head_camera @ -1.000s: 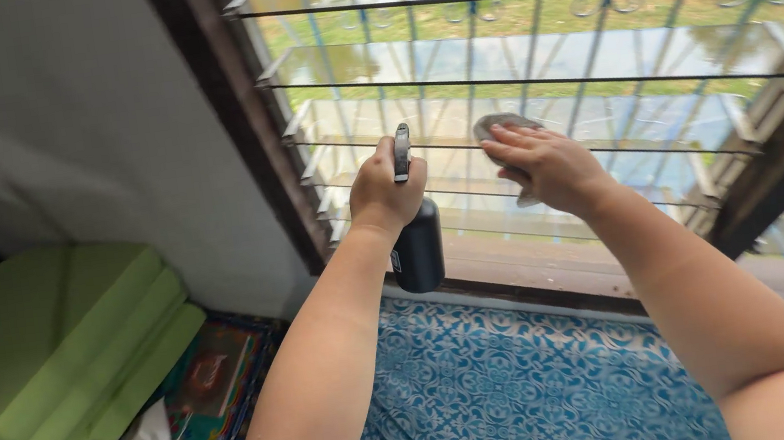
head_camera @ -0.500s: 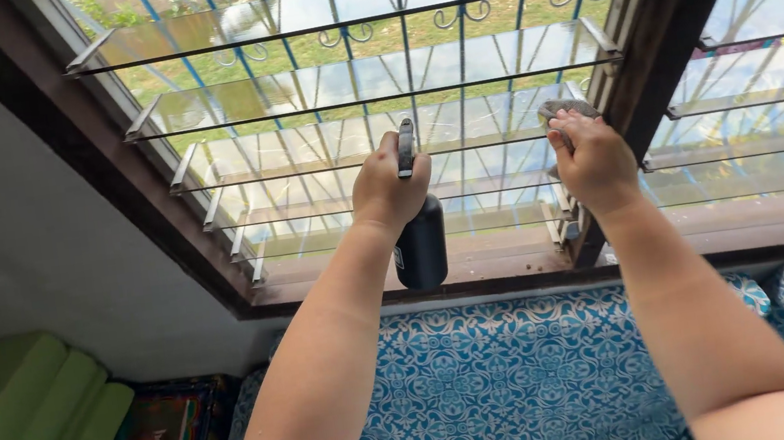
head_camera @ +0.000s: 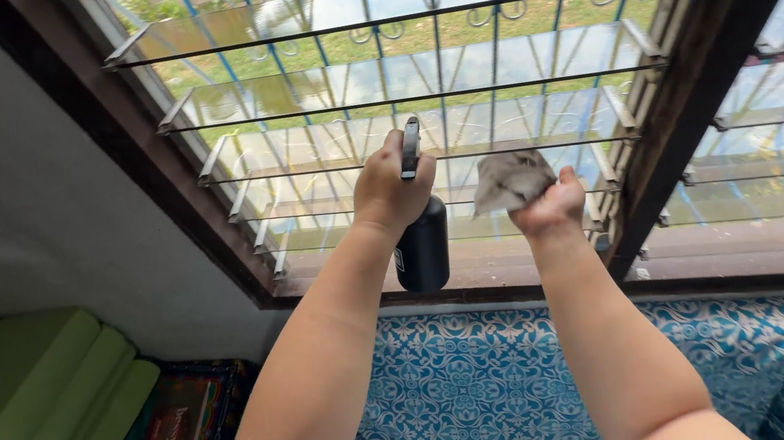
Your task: The person sprays a cleaning solution onto a window with metal bars using a spray bottle and wipes the surface with a cloth. They repeatedly spray and wipe different sections of the window to clean it.
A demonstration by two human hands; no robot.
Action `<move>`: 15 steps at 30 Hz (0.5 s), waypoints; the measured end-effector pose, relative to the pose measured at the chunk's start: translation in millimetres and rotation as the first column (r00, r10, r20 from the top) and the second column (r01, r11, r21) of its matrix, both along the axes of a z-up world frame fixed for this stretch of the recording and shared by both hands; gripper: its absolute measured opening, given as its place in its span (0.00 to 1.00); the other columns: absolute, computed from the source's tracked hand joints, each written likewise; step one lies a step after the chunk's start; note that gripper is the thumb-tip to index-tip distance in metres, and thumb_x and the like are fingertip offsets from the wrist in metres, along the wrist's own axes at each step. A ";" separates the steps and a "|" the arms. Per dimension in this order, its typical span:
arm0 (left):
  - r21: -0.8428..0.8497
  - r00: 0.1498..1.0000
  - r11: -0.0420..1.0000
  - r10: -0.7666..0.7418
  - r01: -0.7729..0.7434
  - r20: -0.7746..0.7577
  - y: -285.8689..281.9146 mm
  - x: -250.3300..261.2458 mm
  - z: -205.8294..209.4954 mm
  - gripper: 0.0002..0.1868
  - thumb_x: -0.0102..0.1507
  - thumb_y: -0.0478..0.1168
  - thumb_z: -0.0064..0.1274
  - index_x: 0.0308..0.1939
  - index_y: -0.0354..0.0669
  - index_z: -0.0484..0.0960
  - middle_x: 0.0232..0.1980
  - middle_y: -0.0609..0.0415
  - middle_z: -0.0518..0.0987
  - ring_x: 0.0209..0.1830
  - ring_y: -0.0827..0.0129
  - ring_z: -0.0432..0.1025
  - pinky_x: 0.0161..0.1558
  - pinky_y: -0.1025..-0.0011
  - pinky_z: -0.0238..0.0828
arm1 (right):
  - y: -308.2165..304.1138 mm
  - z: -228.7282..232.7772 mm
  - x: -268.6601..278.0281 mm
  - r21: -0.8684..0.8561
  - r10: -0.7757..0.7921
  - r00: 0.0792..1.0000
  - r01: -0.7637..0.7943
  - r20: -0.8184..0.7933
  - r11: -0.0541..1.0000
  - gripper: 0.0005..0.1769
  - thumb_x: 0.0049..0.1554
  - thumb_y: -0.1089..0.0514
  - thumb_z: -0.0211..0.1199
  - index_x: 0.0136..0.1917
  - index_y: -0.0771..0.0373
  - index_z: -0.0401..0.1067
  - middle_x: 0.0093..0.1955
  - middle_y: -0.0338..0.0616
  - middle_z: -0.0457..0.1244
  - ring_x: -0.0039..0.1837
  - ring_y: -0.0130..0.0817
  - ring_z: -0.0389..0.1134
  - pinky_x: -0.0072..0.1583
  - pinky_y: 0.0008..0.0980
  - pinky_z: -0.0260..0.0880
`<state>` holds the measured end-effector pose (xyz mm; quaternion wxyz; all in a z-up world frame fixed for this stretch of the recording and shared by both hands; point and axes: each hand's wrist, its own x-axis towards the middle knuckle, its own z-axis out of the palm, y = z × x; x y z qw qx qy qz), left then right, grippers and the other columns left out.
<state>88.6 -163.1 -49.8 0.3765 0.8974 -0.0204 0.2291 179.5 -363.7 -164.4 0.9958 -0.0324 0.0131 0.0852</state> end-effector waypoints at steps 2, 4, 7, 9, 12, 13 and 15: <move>0.004 1.000 1.000 0.024 -0.024 0.013 10.9 -5.9 2.7 0.16 0.54 0.50 0.44 0.36 0.43 0.70 0.33 0.45 0.78 0.36 0.50 0.72 0.39 0.58 0.68 | 16.9 1.6 22.0 0.132 -0.023 1.000 0.023 -0.002 0.991 0.40 0.57 0.36 0.25 0.65 0.67 0.59 0.67 0.54 0.56 0.67 0.52 0.56 0.67 0.54 0.51; -0.002 0.999 0.999 0.040 -0.040 0.009 22.1 -13.5 4.2 0.16 0.54 0.50 0.43 0.38 0.43 0.70 0.33 0.45 0.78 0.36 0.49 0.72 0.39 0.58 0.68 | 38.9 1.0 41.4 0.245 -0.037 0.999 0.026 0.040 0.969 0.40 0.55 0.35 0.27 0.64 0.66 0.60 0.66 0.53 0.56 0.67 0.52 0.55 0.67 0.54 0.51; 0.001 0.996 0.997 0.082 -0.082 0.016 37.1 -20.5 4.4 0.17 0.54 0.50 0.44 0.39 0.43 0.71 0.34 0.44 0.78 0.37 0.49 0.72 0.39 0.58 0.68 | 84.4 -4.6 66.3 0.268 -0.018 0.978 -0.040 0.208 0.962 0.28 0.60 0.46 0.37 0.63 0.65 0.63 0.65 0.50 0.59 0.67 0.50 0.58 0.69 0.52 0.54; 0.006 0.993 0.994 0.110 -0.111 0.040 44.2 -23.8 0.6 0.18 0.54 0.50 0.44 0.41 0.43 0.71 0.35 0.44 0.78 0.38 0.48 0.72 0.40 0.58 0.68 | 120.1 -10.2 69.2 0.246 0.101 0.966 -0.161 0.239 0.956 0.24 0.58 0.47 0.42 0.61 0.62 0.63 0.62 0.48 0.60 0.65 0.46 0.59 0.69 0.50 0.54; 0.019 0.986 0.989 0.146 -0.147 0.077 51.7 -25.0 -5.2 0.20 0.53 0.51 0.45 0.44 0.44 0.72 0.37 0.42 0.78 0.39 0.47 0.72 0.41 0.58 0.67 | 174.6 -5.1 58.0 0.192 0.245 0.943 -0.290 0.227 0.938 0.25 0.58 0.47 0.41 0.61 0.63 0.63 0.62 0.48 0.60 0.65 0.47 0.59 0.68 0.50 0.55; 0.025 0.985 0.987 0.156 -0.158 0.067 53.7 -24.0 -6.8 0.21 0.53 0.51 0.45 0.45 0.43 0.72 0.37 0.41 0.78 0.40 0.46 0.72 0.42 0.58 0.68 | 184.8 -3.8 50.8 0.173 0.283 0.936 -0.320 0.207 0.932 0.26 0.58 0.47 0.41 0.61 0.64 0.63 0.62 0.49 0.59 0.65 0.47 0.59 0.68 0.51 0.55; 0.033 0.984 0.985 0.164 -0.167 0.072 56.1 -22.9 -7.8 0.21 0.53 0.51 0.45 0.45 0.43 0.72 0.37 0.40 0.78 0.40 0.46 0.72 0.42 0.58 0.68 | 187.6 6.5 46.7 0.148 0.306 0.934 -0.335 0.187 0.931 0.26 0.57 0.47 0.40 0.62 0.64 0.62 0.62 0.49 0.59 0.64 0.48 0.58 0.67 0.51 0.55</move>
